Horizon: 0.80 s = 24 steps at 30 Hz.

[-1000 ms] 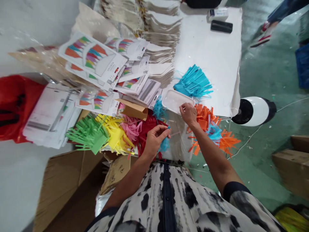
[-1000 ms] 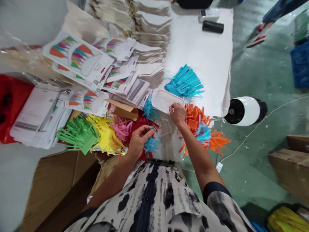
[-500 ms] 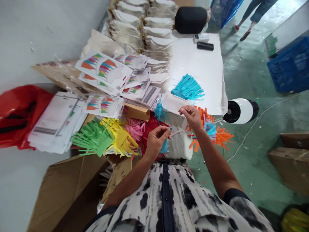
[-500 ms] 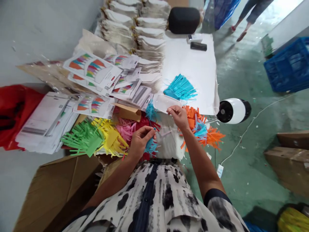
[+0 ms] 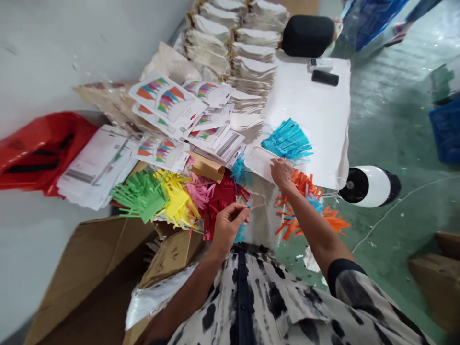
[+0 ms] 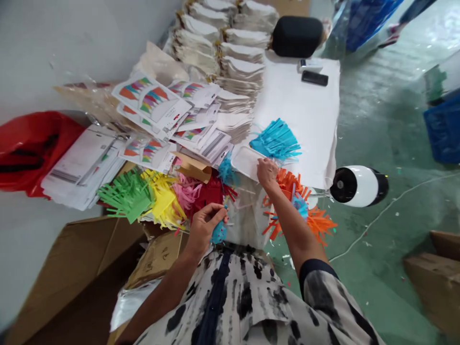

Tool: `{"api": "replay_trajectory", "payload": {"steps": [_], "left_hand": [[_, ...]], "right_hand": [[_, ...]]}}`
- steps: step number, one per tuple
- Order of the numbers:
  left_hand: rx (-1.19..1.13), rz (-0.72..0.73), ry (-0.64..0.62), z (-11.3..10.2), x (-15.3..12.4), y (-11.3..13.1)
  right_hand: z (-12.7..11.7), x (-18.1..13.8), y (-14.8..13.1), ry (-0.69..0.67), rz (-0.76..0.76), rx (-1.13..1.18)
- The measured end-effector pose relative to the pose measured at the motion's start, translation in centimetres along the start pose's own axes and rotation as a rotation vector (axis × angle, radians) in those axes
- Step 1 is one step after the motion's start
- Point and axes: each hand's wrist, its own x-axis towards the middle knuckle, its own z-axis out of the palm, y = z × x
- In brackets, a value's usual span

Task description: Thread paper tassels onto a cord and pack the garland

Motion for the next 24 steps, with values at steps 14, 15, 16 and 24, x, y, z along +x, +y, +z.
{"api": "replay_trajectory", "payload": {"steps": [14, 15, 16, 24], "left_hand": [[0.119, 0.147, 0.126, 2.4, -0.3, 1.4], [0.161, 0.187, 0.135, 2.6, -0.3, 1.8], [0.208, 0.233, 0.145, 2.8, -0.4, 2.2], [0.504, 0.596, 0.129, 4.1, -2.2, 4.6]], "right_hand": [[-4.4, -3.3, -0.8, 0.059, -0.128, 0.546], [-5.8, -4.7, -1.2, 0.056, -0.159, 0.625], [-7.3, -6.2, -1.6, 0.044, -0.206, 0.684], [-15.9, -15.3, -3.0, -0.048, -0.548, 0.684]]}}
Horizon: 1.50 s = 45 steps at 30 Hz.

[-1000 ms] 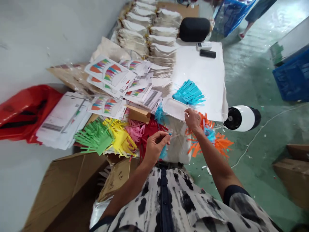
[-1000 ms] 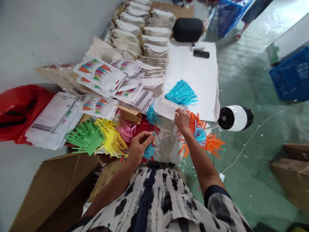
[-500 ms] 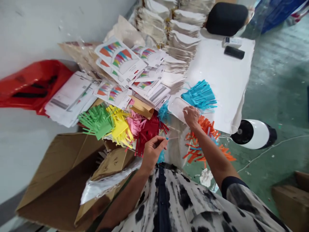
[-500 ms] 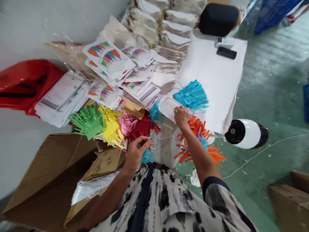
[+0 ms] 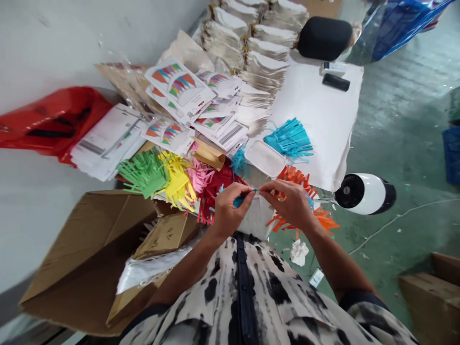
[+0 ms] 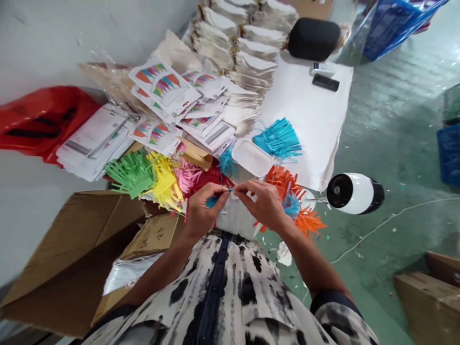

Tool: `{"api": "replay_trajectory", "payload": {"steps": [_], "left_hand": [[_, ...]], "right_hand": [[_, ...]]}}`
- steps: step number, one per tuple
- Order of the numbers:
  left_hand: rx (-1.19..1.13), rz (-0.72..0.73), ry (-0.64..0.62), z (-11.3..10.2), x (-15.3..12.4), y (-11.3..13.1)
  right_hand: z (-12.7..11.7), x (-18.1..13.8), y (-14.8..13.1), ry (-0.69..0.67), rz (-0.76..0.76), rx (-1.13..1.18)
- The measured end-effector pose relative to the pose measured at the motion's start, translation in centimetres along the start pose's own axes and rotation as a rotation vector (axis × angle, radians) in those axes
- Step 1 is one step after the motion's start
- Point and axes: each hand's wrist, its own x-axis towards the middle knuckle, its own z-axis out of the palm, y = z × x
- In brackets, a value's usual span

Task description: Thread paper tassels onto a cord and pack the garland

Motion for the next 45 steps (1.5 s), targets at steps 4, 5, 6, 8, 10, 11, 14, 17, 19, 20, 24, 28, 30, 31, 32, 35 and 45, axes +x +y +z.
{"api": "replay_trajectory", "payload": {"steps": [4, 5, 6, 8, 10, 11, 14, 17, 19, 20, 24, 28, 30, 31, 32, 35, 45], "left_hand": [[0.029, 0.131, -0.054, -0.1, -0.7, 1.1], [0.039, 0.15, -0.07, -0.2, -0.9, 1.3], [0.054, 0.162, -0.085, -0.3, -1.1, 1.4], [0.098, 0.174, -0.114, -0.6, -1.5, 1.7], [0.141, 0.186, -0.155, -1.0, -1.9, 1.9], [0.16, 0.199, -0.179, -1.3, -2.0, 2.0], [0.219, 0.278, -0.237, -1.9, -2.4, 2.1], [0.283, 0.368, -0.281, -2.2, -2.6, 2.2], [0.315, 0.389, -0.306, -2.2, -2.8, 2.3], [0.326, 0.385, -0.314, -2.1, -3.0, 2.3], [0.31, 0.285, -0.317, -1.9, -3.4, 2.2], [0.25, 0.188, -0.271, -2.1, -3.7, 1.6], [0.211, 0.177, -0.262, -2.2, -3.8, 1.3], [0.194, 0.172, -0.265, -2.2, -3.8, 1.2], [0.182, 0.166, -0.271, -2.1, -3.9, 1.1], [0.172, 0.154, -0.301, -1.6, -4.2, 0.6], [0.135, 0.037, -0.554, -0.4, -5.1, -1.7]], "right_hand": [[-0.7, -1.1, -0.5, -0.012, -0.024, -0.042], [-0.8, -1.4, -0.6, -0.017, -0.038, -0.048], [-1.0, -1.6, -0.7, -0.023, -0.055, -0.055], [-1.2, -2.1, -1.0, -0.039, -0.092, -0.073], [-1.5, -2.6, -1.5, -0.052, -0.135, -0.101], [-1.6, -2.8, -1.7, -0.061, -0.157, -0.118], [-1.7, -3.3, -2.2, -0.092, -0.214, -0.184], [-1.8, -3.6, -2.6, -0.117, -0.237, -0.225], [-1.8, -3.8, -2.8, -0.136, -0.237, -0.227], [-1.8, -4.0, -2.9, -0.146, -0.233, -0.232], [-1.7, -4.5, -2.7, -0.167, -0.21, -0.268], [-1.8, -4.9, -2.3, -0.115, -0.152, -0.225], [-1.7, -5.0, -2.1, -0.114, -0.114, -0.196], [-1.6, -5.1, -2.0, -0.129, -0.096, -0.18], [-1.5, -5.2, -1.9, -0.149, -0.082, -0.163], [-0.7, -5.8, -1.5, -0.191, -0.044, -0.125], [0.9, -9.5, 0.2, -0.201, 0.059, -0.023]]}}
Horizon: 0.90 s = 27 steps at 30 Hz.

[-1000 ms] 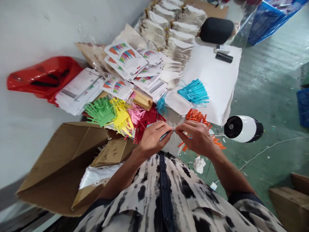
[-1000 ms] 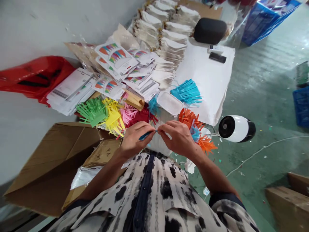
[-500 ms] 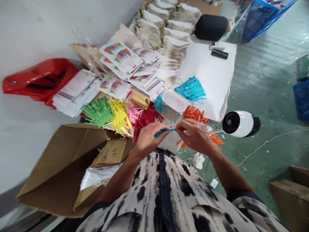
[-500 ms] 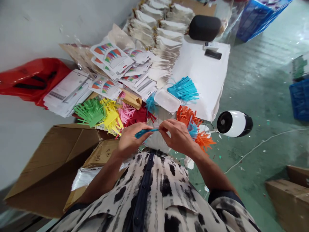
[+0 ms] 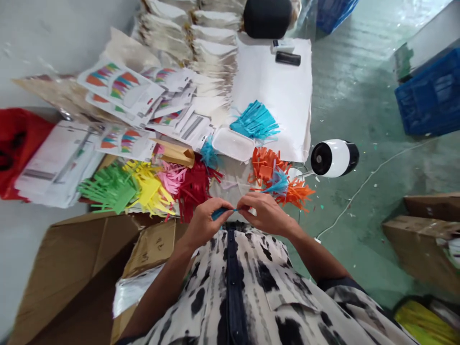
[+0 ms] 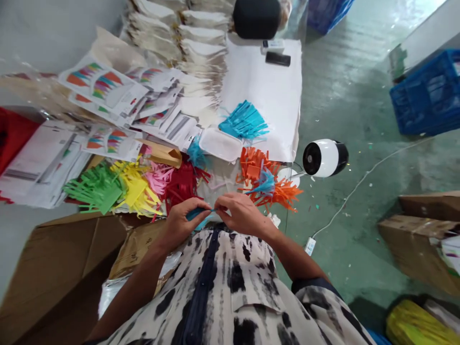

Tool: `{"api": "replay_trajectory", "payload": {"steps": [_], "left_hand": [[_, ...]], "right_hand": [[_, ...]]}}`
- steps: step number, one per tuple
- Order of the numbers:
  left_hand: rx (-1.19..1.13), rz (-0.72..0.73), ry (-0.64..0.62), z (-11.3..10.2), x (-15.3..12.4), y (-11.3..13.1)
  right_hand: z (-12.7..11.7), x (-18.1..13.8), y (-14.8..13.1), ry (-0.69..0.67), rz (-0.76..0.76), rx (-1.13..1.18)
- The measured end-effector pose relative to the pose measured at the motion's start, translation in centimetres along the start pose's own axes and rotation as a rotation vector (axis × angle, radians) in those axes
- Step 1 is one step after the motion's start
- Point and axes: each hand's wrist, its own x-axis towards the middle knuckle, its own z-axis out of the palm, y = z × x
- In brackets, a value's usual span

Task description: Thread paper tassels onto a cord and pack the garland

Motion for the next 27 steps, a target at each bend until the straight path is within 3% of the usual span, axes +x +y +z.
{"api": "replay_trajectory", "payload": {"steps": [10, 18, 23, 27], "left_hand": [[0.055, 0.129, -0.152, 1.3, 0.4, 0.1], [-0.014, 0.015, -0.092, 1.0, 0.5, -0.1], [-0.105, -0.101, -0.018, 1.7, 0.3, -0.5], [-0.175, -0.107, 0.023, 2.2, 0.2, -0.8]], "right_hand": [[0.7, -1.9, 0.5, -0.005, 0.089, 0.111], [3.4, -2.1, 1.4, 0.252, 0.333, 0.612], [3.9, -2.3, 1.6, 0.336, 0.351, 0.651], [4.2, -2.3, 1.7, 0.34, 0.392, 0.696]]}}
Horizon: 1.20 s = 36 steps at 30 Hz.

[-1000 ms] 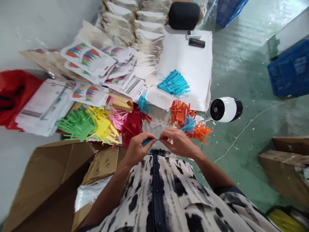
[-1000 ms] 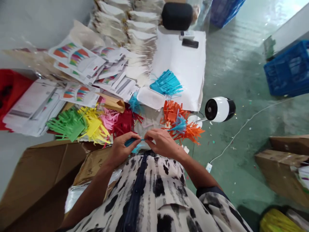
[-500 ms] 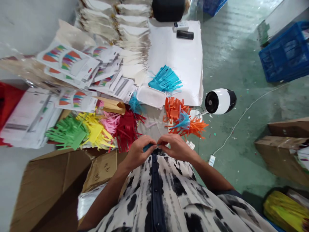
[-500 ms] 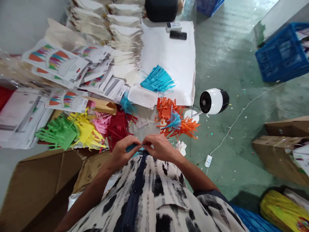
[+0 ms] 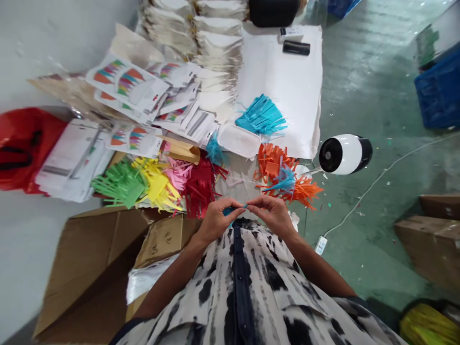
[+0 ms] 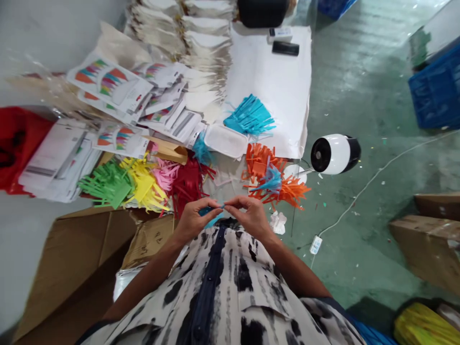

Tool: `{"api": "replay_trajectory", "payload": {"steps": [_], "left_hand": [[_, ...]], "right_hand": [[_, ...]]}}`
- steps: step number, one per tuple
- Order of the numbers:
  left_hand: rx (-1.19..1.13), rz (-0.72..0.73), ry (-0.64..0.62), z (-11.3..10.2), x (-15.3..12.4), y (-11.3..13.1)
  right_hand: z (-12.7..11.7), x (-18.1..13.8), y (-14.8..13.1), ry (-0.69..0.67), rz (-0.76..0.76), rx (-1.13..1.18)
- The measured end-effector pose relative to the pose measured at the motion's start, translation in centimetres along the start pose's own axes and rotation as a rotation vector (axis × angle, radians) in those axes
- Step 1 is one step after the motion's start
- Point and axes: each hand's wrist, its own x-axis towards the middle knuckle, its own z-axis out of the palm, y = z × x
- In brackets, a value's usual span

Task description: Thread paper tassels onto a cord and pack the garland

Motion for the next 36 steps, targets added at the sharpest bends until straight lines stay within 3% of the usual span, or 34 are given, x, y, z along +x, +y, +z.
{"api": "replay_trajectory", "payload": {"steps": [4, 10, 18, 24, 29, 36], "left_hand": [[-0.053, -0.014, 0.016, -0.3, -0.1, -0.3], [-0.103, -0.011, -0.017, -0.7, -0.2, -0.4], [-0.092, -0.039, 0.004, -1.5, -0.3, 0.6], [-0.021, -0.002, 0.018, -1.6, -0.2, 0.7], [-0.028, 0.092, 0.0, -1.4, 0.1, 0.3], [0.032, -0.014, 0.033, -1.7, 0.2, -0.1]], "right_hand": [[0.1, 0.2, 0.0, -0.077, 0.044, 0.065], [0.3, 0.6, -0.8, -0.148, 0.004, -0.057], [0.7, 0.6, -0.6, -0.129, 0.028, 0.014], [0.8, 0.4, -1.6, -0.014, -0.116, -0.188], [0.5, 0.7, -1.8, -0.073, -0.1, -0.212], [-0.2, 1.2, -1.0, -0.026, -0.049, -0.144]]}}
